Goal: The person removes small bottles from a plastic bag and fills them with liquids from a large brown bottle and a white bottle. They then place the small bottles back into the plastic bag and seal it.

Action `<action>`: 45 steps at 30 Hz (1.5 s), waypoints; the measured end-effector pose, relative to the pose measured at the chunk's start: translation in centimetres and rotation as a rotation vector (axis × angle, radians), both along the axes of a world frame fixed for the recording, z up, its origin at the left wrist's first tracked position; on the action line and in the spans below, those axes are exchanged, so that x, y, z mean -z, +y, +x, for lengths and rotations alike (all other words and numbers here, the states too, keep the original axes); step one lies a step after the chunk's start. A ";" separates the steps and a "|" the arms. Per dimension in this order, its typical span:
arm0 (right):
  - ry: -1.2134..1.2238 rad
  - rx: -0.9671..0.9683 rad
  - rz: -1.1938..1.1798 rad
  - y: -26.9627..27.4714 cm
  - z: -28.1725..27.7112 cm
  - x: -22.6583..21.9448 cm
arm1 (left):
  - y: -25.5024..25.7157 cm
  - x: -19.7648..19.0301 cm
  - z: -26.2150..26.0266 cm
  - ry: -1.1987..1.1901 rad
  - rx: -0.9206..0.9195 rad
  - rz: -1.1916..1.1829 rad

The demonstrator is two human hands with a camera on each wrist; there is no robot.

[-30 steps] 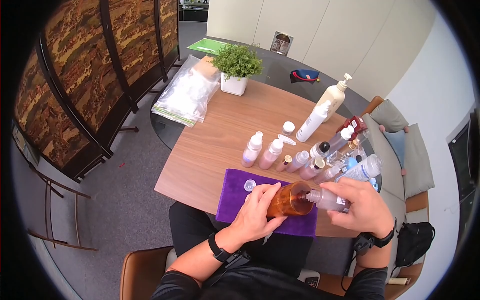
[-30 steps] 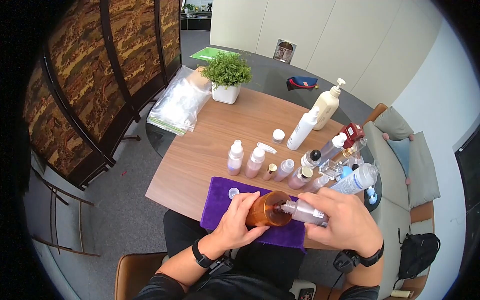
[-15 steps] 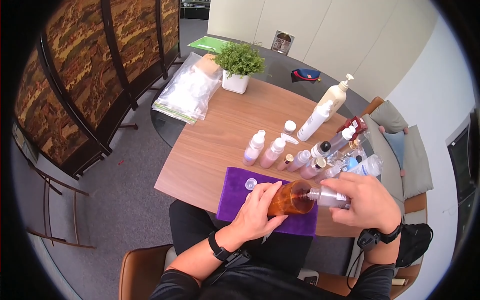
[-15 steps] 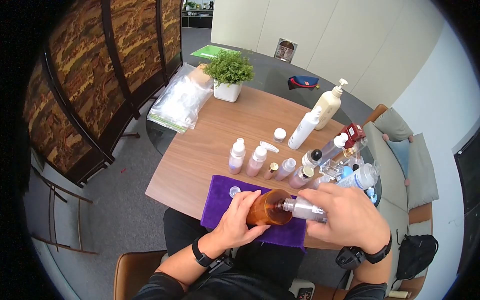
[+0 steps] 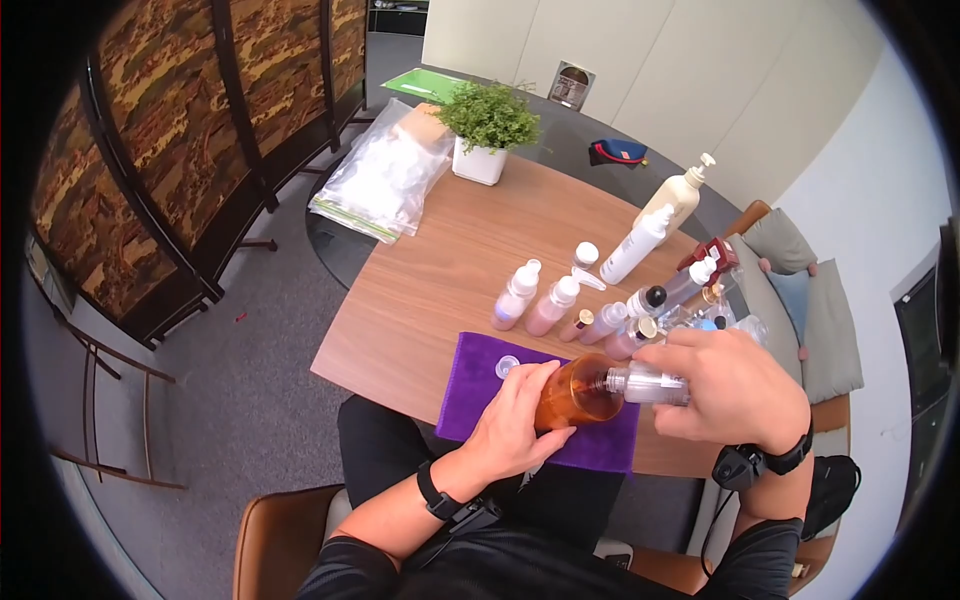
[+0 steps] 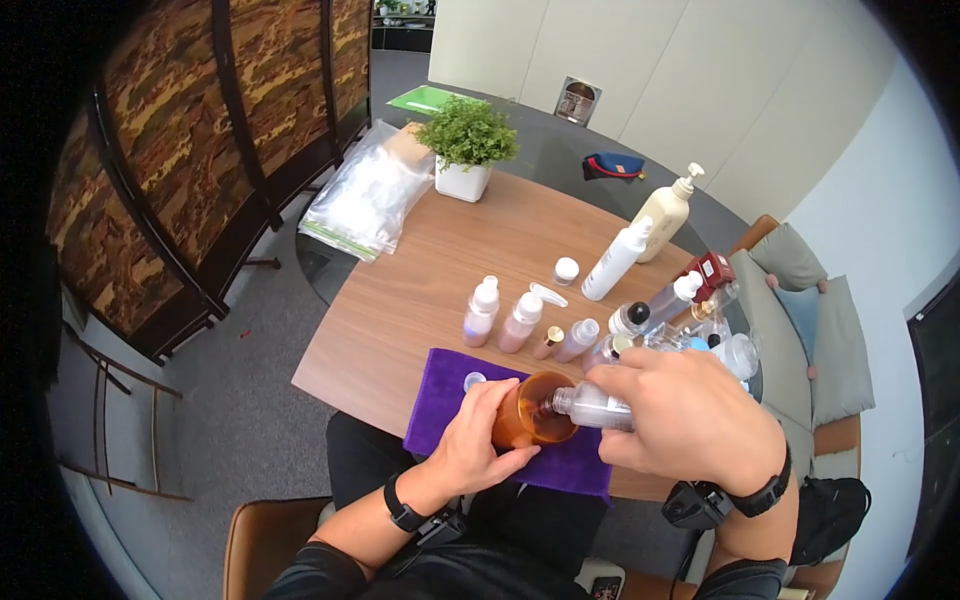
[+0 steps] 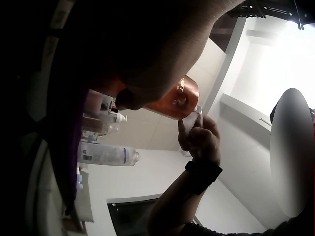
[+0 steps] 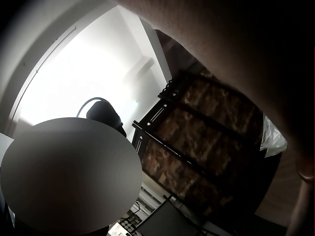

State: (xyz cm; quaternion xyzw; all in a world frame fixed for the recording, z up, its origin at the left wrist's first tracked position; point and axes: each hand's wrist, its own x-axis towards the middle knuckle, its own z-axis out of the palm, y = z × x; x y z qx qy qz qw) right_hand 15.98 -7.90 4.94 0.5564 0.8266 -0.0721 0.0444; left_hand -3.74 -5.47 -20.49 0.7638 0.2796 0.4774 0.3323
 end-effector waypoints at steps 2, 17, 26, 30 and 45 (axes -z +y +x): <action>-0.017 -0.004 -0.010 0.2 -0.4 -0.1 | 0.0 0.0 0.0 -0.010 -0.008 -0.007; -0.119 -0.007 -0.061 1.1 -2.8 -1.3 | 0.1 0.1 -0.1 -0.040 -0.007 -0.051; -0.123 -0.003 -0.061 1.2 -3.1 -1.3 | 0.0 0.1 -0.1 -0.055 -0.008 -0.057; -0.118 -0.002 -0.054 1.1 -3.0 -1.2 | 0.1 0.1 -0.1 -0.050 -0.019 -0.048; -0.076 -0.030 0.013 0.8 -2.1 -0.2 | 0.1 0.2 0.0 -0.047 -0.031 -0.027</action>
